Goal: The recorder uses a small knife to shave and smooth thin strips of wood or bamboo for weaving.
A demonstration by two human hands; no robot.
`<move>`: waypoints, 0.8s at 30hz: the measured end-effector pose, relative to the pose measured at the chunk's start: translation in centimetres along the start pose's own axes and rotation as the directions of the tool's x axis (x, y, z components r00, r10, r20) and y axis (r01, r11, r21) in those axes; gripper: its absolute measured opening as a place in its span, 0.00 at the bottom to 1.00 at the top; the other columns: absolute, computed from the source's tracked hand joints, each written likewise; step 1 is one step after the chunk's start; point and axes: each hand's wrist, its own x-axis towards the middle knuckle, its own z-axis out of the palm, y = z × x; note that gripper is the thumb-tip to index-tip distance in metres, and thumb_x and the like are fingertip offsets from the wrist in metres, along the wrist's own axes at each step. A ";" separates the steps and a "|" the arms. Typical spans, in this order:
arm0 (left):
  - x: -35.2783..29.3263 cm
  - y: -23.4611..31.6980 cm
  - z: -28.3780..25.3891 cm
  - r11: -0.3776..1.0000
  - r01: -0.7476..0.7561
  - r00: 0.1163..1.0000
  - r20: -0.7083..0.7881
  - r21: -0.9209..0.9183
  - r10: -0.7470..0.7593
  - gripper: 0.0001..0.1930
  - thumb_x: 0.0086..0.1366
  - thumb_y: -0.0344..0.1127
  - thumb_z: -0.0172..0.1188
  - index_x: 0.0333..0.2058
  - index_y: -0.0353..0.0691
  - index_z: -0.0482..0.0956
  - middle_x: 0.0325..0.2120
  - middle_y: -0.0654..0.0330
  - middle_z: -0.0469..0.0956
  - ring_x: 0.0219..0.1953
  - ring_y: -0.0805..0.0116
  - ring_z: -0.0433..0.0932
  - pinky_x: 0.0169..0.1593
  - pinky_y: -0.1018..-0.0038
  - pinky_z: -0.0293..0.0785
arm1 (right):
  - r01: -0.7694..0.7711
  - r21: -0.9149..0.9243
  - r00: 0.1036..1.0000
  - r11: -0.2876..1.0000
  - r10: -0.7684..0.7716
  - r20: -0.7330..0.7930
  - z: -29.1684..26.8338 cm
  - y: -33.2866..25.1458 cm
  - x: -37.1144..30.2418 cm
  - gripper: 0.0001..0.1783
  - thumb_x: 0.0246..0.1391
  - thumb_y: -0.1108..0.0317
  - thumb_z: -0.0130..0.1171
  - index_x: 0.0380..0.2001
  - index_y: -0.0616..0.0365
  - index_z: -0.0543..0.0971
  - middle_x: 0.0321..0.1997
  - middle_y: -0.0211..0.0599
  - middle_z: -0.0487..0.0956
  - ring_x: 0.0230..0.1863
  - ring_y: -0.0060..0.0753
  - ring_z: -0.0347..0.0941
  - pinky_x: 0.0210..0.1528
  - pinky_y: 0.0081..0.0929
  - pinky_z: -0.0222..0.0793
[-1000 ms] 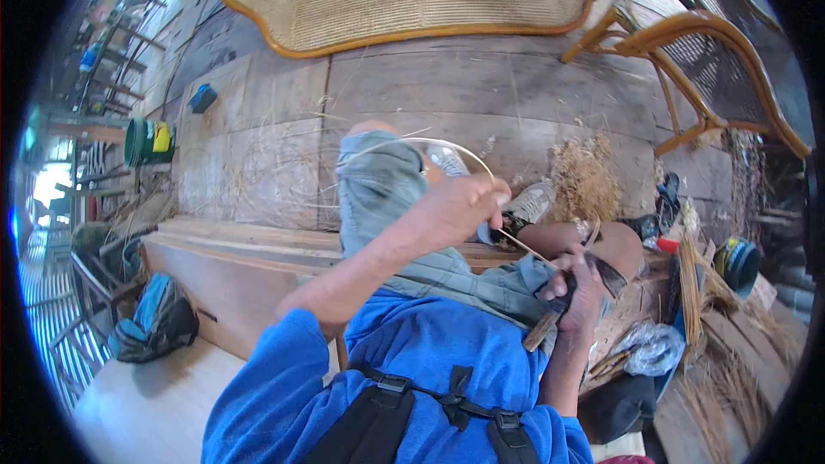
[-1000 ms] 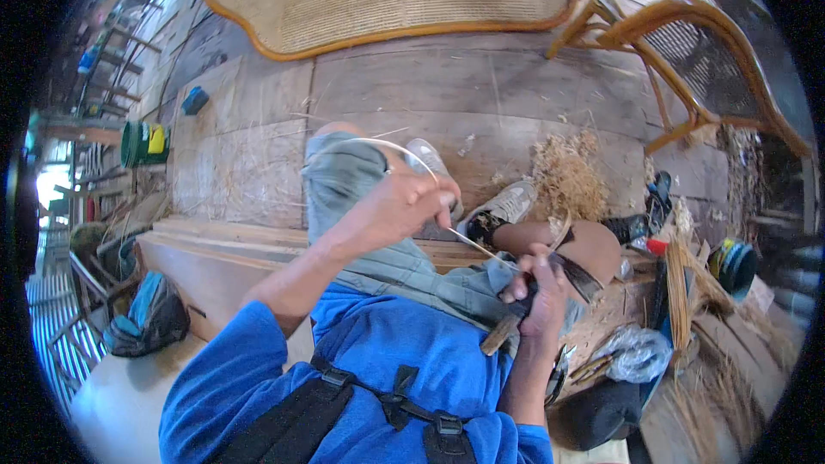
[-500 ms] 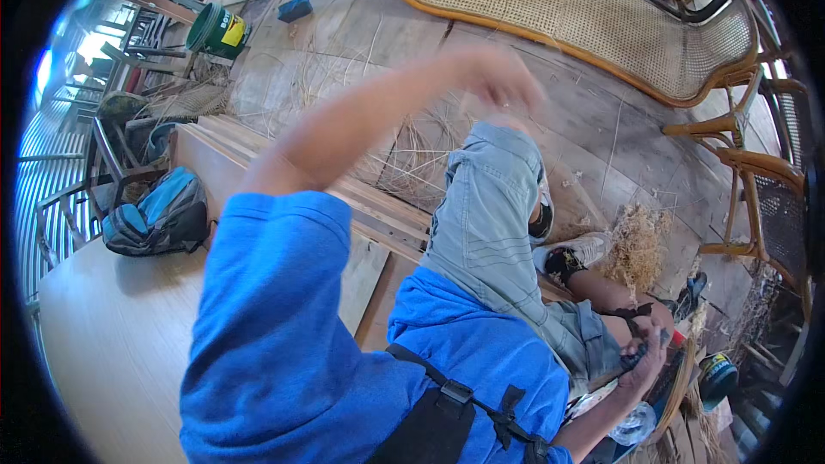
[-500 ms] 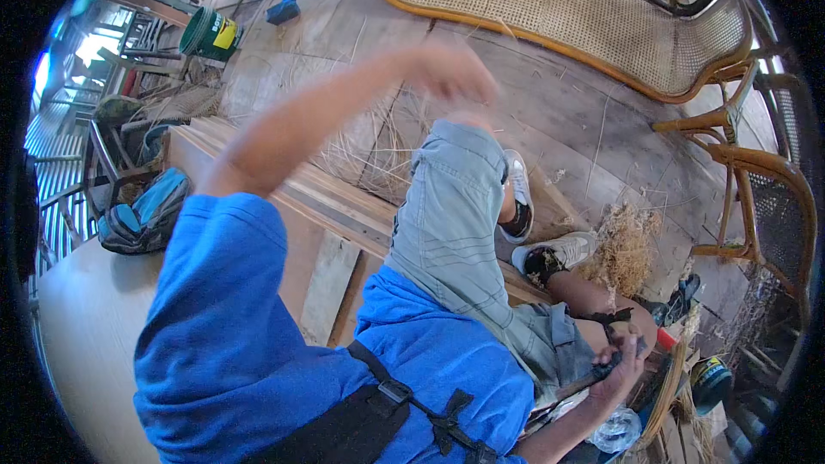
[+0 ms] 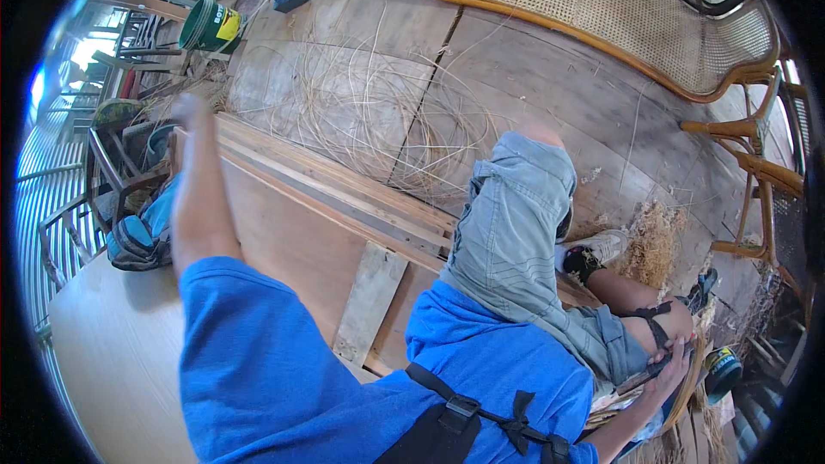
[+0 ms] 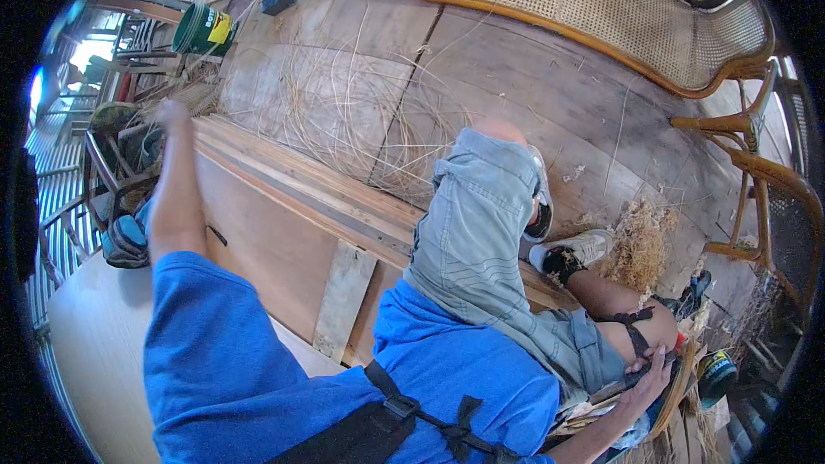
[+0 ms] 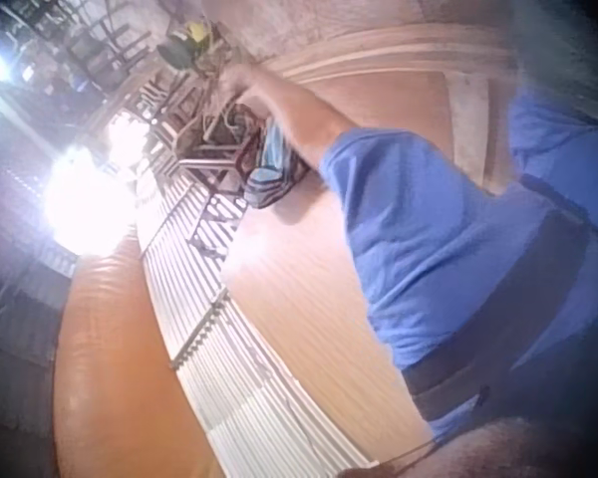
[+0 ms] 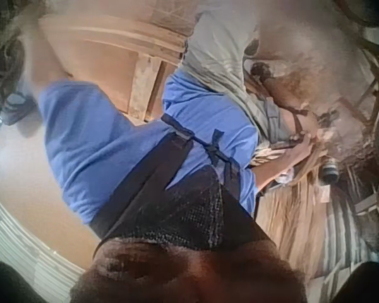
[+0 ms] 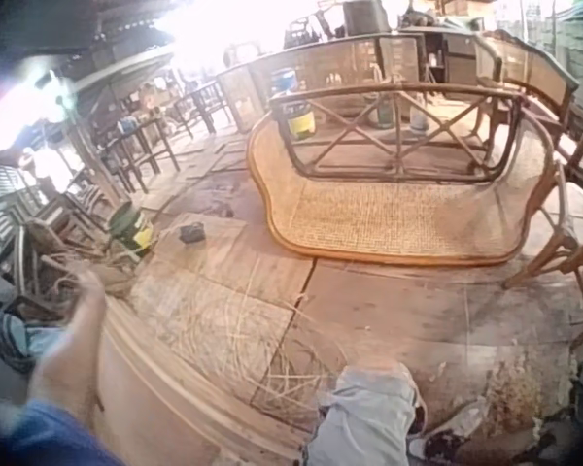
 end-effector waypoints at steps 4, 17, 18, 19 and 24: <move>-9.4 13.7 2.2 0.246 0.288 0.922 0.198 -0.925 -0.333 0.18 0.59 0.41 0.45 0.30 0.29 0.75 0.28 0.42 0.77 0.33 0.45 0.76 0.38 0.58 0.70 | -0.060 -0.030 0.997 0.998 0.062 0.049 1.6 0.6 0.4 0.13 0.54 0.61 0.55 0.37 0.58 0.72 0.23 0.28 0.68 0.14 0.19 0.60 0.14 0.18 0.58; -42.9 44.0 -18.6 0.218 -0.156 0.676 0.057 -0.963 0.735 0.20 0.60 0.43 0.43 0.35 0.32 0.76 0.37 0.40 0.73 0.44 0.46 0.71 0.46 0.56 0.67 | -0.094 0.270 0.995 0.958 0.083 0.049 -0.5 1.4 0.9 0.06 0.55 0.66 0.51 0.33 0.57 0.71 0.19 0.29 0.67 0.13 0.22 0.62 0.13 0.20 0.60; -44.0 45.3 -19.3 0.157 -0.032 0.609 0.105 -0.987 0.786 0.20 0.61 0.45 0.43 0.37 0.33 0.75 0.44 0.41 0.71 0.51 0.50 0.68 0.53 0.59 0.64 | -0.096 0.286 0.995 0.953 0.089 0.037 -0.7 1.3 0.9 0.06 0.55 0.66 0.51 0.32 0.57 0.71 0.19 0.30 0.67 0.12 0.22 0.61 0.12 0.20 0.60; -43.6 43.6 -18.8 0.190 -0.037 0.616 0.127 -0.981 0.777 0.20 0.61 0.45 0.43 0.37 0.33 0.75 0.44 0.41 0.71 0.51 0.50 0.68 0.53 0.59 0.64 | -0.133 0.306 0.991 0.943 0.117 0.072 0.5 1.3 1.1 0.06 0.55 0.66 0.51 0.31 0.57 0.71 0.19 0.30 0.67 0.12 0.21 0.61 0.12 0.20 0.60; -44.0 45.9 -23.2 0.127 -0.087 0.590 0.052 -0.988 0.806 0.20 0.61 0.45 0.43 0.38 0.33 0.75 0.43 0.42 0.71 0.50 0.50 0.68 0.53 0.60 0.64 | -0.154 0.348 0.988 0.925 0.149 0.042 -0.2 1.0 1.3 0.07 0.55 0.66 0.51 0.31 0.58 0.71 0.18 0.30 0.67 0.11 0.23 0.61 0.12 0.21 0.60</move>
